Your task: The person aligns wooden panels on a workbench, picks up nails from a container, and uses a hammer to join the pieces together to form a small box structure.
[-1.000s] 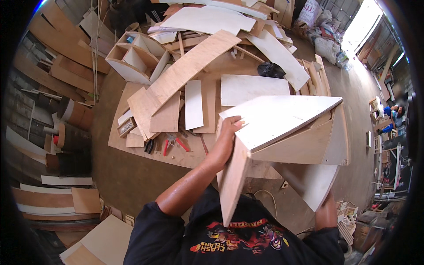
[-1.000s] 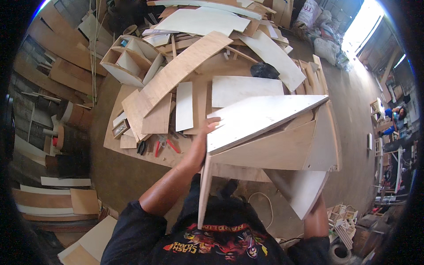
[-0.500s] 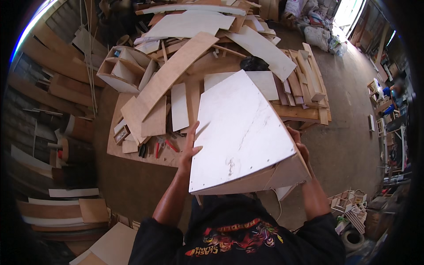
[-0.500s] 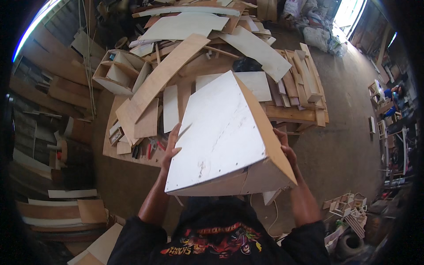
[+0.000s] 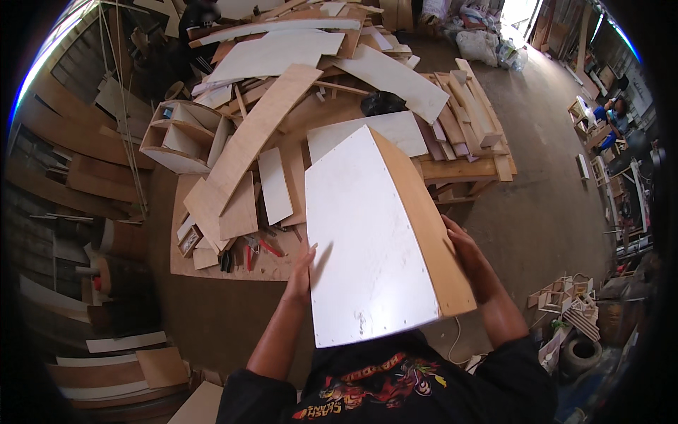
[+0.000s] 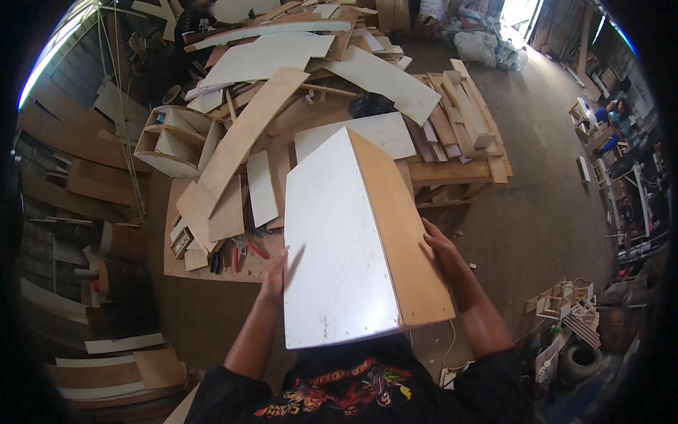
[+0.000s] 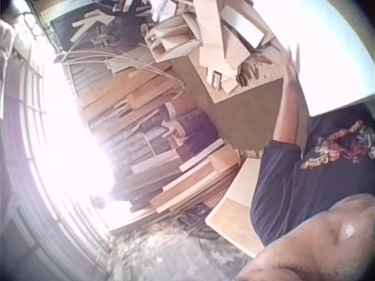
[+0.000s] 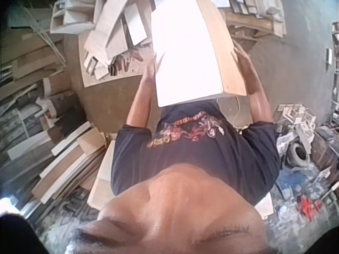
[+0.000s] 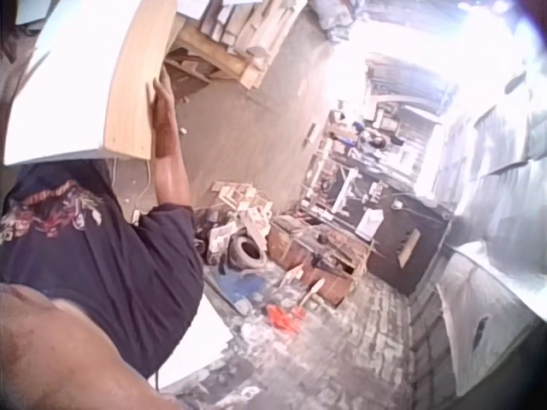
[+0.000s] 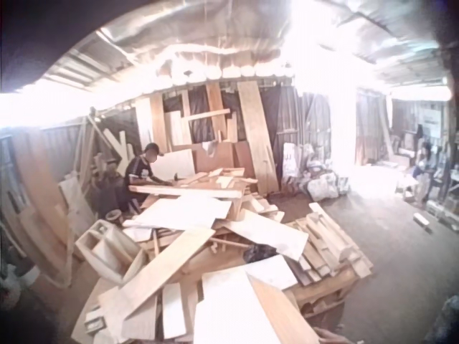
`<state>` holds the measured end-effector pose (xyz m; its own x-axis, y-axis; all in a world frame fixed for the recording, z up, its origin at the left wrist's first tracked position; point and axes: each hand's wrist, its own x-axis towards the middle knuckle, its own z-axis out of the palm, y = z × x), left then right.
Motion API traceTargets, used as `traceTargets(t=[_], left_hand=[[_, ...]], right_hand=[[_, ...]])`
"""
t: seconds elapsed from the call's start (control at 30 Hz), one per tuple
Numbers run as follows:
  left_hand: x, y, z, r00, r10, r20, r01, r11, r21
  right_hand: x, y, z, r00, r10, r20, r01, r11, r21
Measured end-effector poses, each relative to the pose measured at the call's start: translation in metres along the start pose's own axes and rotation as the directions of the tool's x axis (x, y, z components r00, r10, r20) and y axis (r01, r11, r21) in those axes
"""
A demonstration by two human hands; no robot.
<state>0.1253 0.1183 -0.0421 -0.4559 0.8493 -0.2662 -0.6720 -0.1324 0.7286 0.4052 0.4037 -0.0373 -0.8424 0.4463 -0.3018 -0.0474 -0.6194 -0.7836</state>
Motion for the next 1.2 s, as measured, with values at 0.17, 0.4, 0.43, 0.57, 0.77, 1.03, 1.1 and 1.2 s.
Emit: traceTargets(t=[0.17,0.4,0.43,0.57,0.77,1.03,1.1,1.2], left_hand=[[-0.008,-0.036,-0.006,0.977,0.208,0.042,-0.213,0.952,0.22],[-0.012,-0.047,-0.018,0.983,0.183,0.029,-0.185,0.962,0.199],[-0.009,-0.046,-0.021,0.982,0.183,0.035,-0.186,0.962,0.201],[-0.005,-0.046,-0.022,0.986,0.169,0.012,-0.165,0.944,0.286],[0.016,-0.053,-0.025,0.978,0.208,0.004,-0.198,0.925,0.323],[0.07,-0.049,-0.04,0.974,0.228,0.013,-0.22,0.921,0.323],[0.085,-0.047,-0.044,0.968,0.245,-0.049,-0.22,0.929,0.298],[0.108,-0.036,-0.051,0.956,0.294,-0.014,-0.264,0.878,0.398]], right_hand=[[-0.018,0.018,0.003,0.997,0.015,-0.072,-0.024,0.992,-0.124],[-0.02,0.042,-0.004,0.991,-0.109,-0.081,0.09,0.973,-0.212],[-0.017,0.048,-0.005,0.987,-0.128,-0.1,0.105,0.972,-0.212],[-0.012,0.051,-0.006,0.98,-0.137,-0.144,0.107,0.974,-0.201],[0.014,0.046,-0.019,0.981,-0.152,-0.122,0.125,0.971,-0.202],[0.066,0.032,-0.03,0.978,-0.183,-0.1,0.16,0.966,-0.206],[0.082,0.028,-0.029,0.979,-0.179,-0.099,0.157,0.968,-0.194],[0.103,0.025,-0.027,0.979,-0.178,-0.101,0.156,0.969,-0.192]])
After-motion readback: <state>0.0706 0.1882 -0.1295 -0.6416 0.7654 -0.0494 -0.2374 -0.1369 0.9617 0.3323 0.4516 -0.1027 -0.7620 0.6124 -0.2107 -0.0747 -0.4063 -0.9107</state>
